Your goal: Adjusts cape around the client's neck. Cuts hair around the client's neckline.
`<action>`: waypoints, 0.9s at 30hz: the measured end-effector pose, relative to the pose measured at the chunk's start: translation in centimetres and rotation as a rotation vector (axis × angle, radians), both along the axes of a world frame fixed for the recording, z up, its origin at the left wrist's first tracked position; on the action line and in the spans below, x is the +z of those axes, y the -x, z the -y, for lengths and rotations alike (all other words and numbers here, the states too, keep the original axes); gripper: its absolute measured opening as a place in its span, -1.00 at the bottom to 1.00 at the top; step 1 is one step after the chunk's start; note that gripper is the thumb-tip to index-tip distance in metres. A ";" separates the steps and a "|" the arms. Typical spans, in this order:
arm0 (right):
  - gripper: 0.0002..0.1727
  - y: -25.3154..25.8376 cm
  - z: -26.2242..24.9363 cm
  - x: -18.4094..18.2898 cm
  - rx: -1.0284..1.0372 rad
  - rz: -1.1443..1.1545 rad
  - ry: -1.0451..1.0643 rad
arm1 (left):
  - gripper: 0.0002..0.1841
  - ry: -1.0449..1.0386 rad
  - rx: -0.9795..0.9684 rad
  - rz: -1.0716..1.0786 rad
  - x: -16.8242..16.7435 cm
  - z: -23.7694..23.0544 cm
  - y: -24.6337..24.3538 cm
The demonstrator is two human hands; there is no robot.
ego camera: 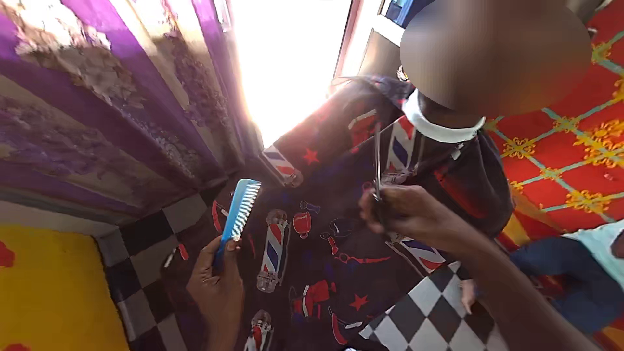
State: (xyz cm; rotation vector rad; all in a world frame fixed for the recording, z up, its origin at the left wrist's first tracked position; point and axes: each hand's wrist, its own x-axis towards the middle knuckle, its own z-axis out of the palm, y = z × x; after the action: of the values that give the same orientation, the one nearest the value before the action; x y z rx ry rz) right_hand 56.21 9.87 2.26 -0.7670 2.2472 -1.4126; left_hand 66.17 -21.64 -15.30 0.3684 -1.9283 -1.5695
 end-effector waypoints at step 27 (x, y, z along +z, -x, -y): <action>-0.48 2.2 -7.2 12.7 -0.477 0.318 -0.534 | -0.67 -0.212 -0.019 0.207 -7.5 -0.3 -4.2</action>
State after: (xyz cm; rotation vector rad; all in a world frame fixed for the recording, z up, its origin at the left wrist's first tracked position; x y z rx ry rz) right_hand 54.00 17.05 14.98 0.1641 2.4561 -0.9314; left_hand 70.34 -21.29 -22.77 0.6249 -1.9247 -1.8158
